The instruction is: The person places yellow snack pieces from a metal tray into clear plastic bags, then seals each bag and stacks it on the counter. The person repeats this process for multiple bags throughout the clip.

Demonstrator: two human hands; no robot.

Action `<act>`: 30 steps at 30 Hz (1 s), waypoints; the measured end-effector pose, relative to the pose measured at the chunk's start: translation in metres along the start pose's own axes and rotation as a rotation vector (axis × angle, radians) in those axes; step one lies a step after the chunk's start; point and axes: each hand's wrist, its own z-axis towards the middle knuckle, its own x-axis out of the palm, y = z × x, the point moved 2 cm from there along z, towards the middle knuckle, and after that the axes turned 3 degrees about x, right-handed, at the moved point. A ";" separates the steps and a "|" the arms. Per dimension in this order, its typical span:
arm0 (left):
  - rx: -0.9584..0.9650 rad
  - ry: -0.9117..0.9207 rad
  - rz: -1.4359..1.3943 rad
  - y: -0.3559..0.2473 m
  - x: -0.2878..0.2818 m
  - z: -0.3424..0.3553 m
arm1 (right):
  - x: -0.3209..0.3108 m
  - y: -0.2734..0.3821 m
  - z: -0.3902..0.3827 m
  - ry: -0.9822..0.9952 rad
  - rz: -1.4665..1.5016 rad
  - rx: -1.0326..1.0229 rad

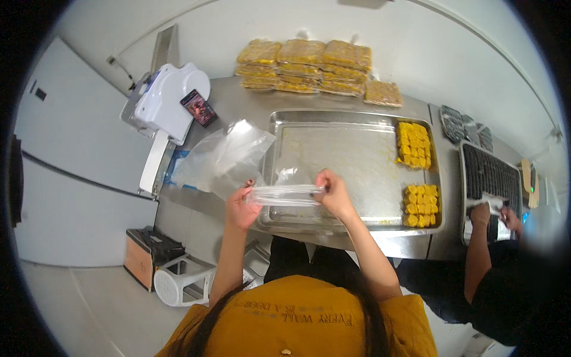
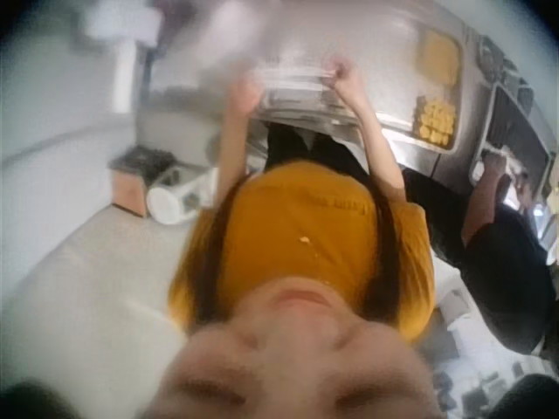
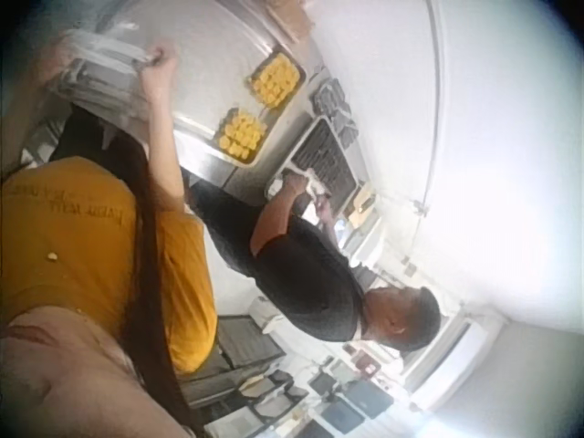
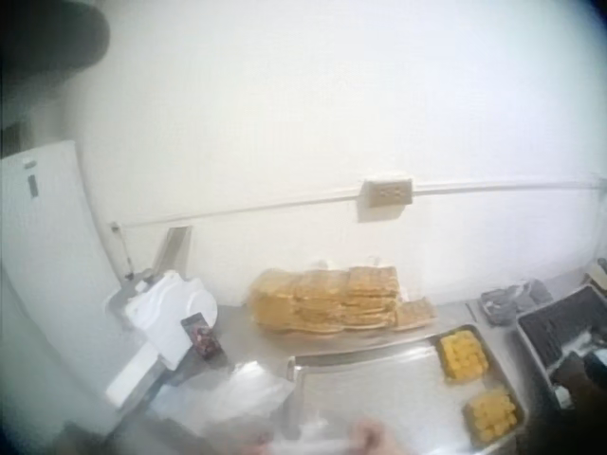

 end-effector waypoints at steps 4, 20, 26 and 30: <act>0.298 0.209 0.697 -0.029 0.037 -0.013 | 0.004 0.038 0.017 -0.401 -0.562 -0.069; 1.117 0.093 1.765 -0.087 0.107 -0.040 | 0.023 0.141 -0.042 -0.471 -0.979 -1.095; 1.181 0.214 1.596 -0.043 0.075 -0.017 | 0.003 0.071 -0.019 -0.515 -0.922 -0.800; 0.909 0.271 1.803 -0.029 0.056 0.014 | -0.014 0.050 -0.003 -0.393 -0.998 -0.546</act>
